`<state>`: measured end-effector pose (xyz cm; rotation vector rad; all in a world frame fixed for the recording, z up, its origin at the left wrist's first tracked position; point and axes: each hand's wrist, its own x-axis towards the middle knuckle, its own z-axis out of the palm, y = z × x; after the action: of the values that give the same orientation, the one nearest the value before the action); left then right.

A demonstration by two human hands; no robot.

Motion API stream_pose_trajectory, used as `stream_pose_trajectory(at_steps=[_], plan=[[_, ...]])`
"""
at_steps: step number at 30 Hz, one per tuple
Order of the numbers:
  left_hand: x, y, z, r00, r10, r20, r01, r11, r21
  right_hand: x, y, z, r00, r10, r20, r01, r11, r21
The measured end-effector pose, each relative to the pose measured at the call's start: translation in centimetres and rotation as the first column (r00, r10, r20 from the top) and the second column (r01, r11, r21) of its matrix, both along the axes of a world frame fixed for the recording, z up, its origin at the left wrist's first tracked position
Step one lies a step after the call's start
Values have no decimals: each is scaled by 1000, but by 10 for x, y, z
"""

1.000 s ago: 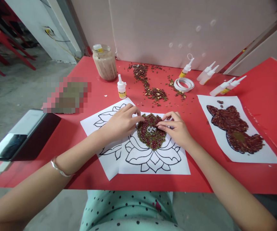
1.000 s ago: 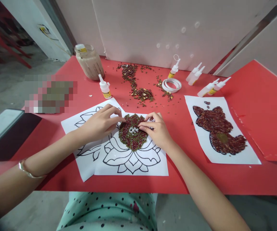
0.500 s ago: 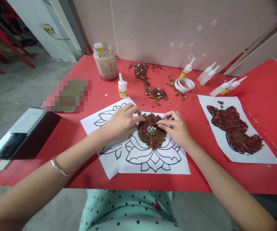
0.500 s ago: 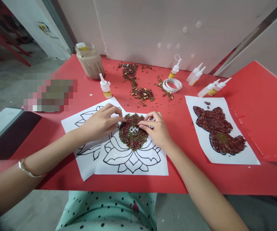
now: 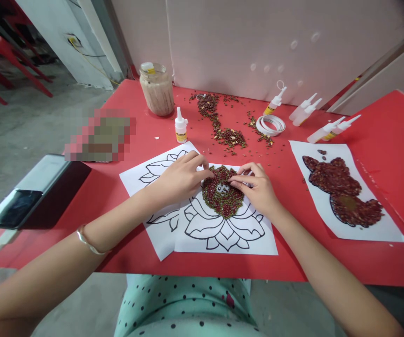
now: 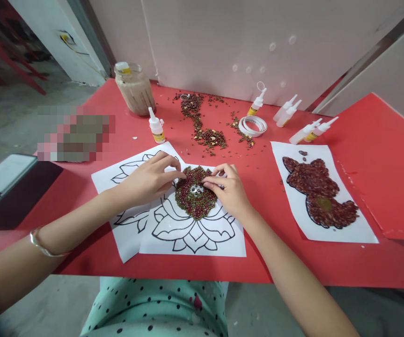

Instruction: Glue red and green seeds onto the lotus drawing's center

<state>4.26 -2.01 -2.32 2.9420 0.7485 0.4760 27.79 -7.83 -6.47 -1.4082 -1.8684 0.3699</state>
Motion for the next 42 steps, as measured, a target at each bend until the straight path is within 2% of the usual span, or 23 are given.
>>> stream_pose_trajectory(at_steps=[8, 11, 13, 15, 19, 22, 28, 31, 34, 38, 42], plan=[[1, -1, -1, 1000, 8, -6, -8, 1000, 5, -2, -2, 4, 1000, -19, -15, 19, 1000, 10], [6, 4, 1, 995, 87, -42, -85, 995, 49, 3, -1, 6, 988, -98, -118, 102, 994, 26], [11, 13, 3, 983, 170, -69, -165, 984, 67, 8, 1, 8, 966, -178, -188, 188, 981, 37], [17, 28, 3, 969, 225, -103, -224, 974, 23, 12, 2, 9, 945, -238, -225, 251, 967, 31], [29, 57, -1, 954, 263, -142, -277, 956, -91, 14, 3, 10, 937, -248, -245, 260, 966, 14], [36, 68, -8, 957, 259, -129, -269, 961, -69, 12, 3, 9, 943, -232, -240, 243, 970, 17], [40, 73, -18, 968, 221, -116, -214, 974, 74, 13, 3, 9, 954, -224, -200, 234, 972, 31], [41, 72, -18, 967, 221, -127, -212, 974, 77, 13, 3, 9, 957, -214, -194, 226, 973, 40], [41, 63, -12, 970, 214, -113, -214, 977, 19, 12, 3, 10, 958, -212, -194, 225, 973, 45], [40, 40, 0, 986, 159, -42, -164, 976, -144, 13, 3, 9, 959, -211, -189, 222, 974, 43], [38, 17, 6, 989, 145, 4, -136, 939, -314, 13, 3, 9, 960, -199, -196, 211, 976, 44]])
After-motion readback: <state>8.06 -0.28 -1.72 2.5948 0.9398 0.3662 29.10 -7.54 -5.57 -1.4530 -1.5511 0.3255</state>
